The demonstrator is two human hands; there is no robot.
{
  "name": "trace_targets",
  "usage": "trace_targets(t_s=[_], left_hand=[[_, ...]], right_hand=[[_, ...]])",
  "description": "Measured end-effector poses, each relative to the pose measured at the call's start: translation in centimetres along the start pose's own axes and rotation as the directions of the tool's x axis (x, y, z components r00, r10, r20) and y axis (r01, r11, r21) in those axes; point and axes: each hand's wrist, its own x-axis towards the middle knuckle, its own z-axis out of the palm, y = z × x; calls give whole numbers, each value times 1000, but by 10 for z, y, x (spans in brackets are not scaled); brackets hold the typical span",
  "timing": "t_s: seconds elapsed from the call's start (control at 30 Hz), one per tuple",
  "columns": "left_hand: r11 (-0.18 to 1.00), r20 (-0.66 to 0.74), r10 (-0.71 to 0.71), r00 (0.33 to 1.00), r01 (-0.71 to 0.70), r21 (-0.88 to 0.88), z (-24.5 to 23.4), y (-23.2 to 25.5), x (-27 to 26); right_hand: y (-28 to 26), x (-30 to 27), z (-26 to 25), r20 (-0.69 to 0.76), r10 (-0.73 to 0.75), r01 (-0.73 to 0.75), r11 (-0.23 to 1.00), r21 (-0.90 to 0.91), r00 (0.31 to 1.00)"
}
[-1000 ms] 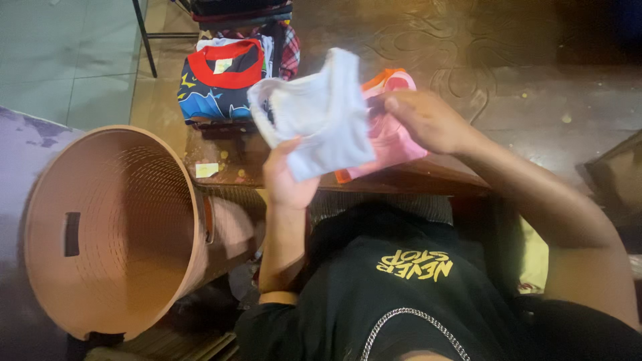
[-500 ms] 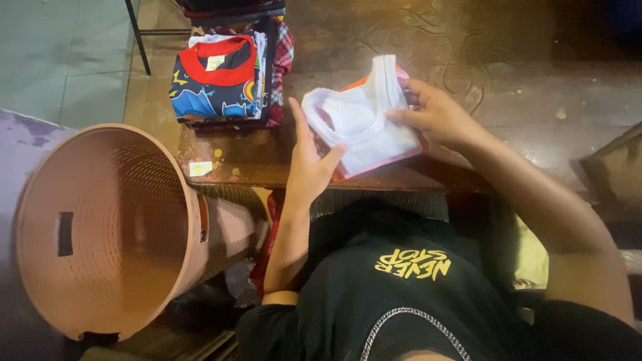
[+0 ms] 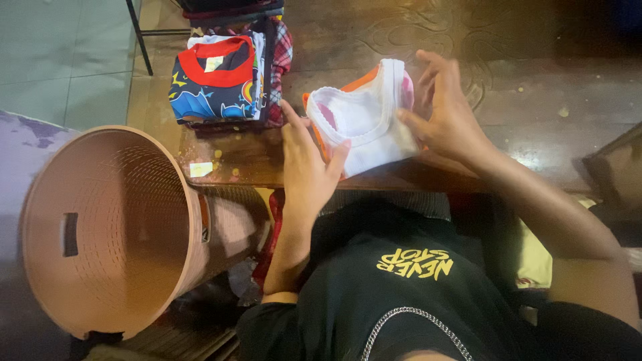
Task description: The person folds multiple shirts one by one on a wooden table, smoothing each garment and stacking them neatly. The person handles an orange shirt, a pink shirt, a white shirt, and a black shirt, placing each folded item into a growing stack.
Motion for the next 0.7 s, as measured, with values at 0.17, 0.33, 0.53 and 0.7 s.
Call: trace_targets(t_s=[0.17,0.33,0.53,0.7], left_hand=[[836,-137,429,893,-335,434,24,6,-3],[810,72,260,963,-258,526,55,-3,13],[811,35,285,958,-260,524,53,-17,0],[895,-224,79,971,30,445,13,-28,-1]], right_hand=[[-3,-1,4,15,-422,412,876,-252,907],[14,32,35,215,-610,640,660,-395,762],[37,32,39,183,-619,633,664,-398,764],[47,32,-16,35,20,-4,913,-407,999]])
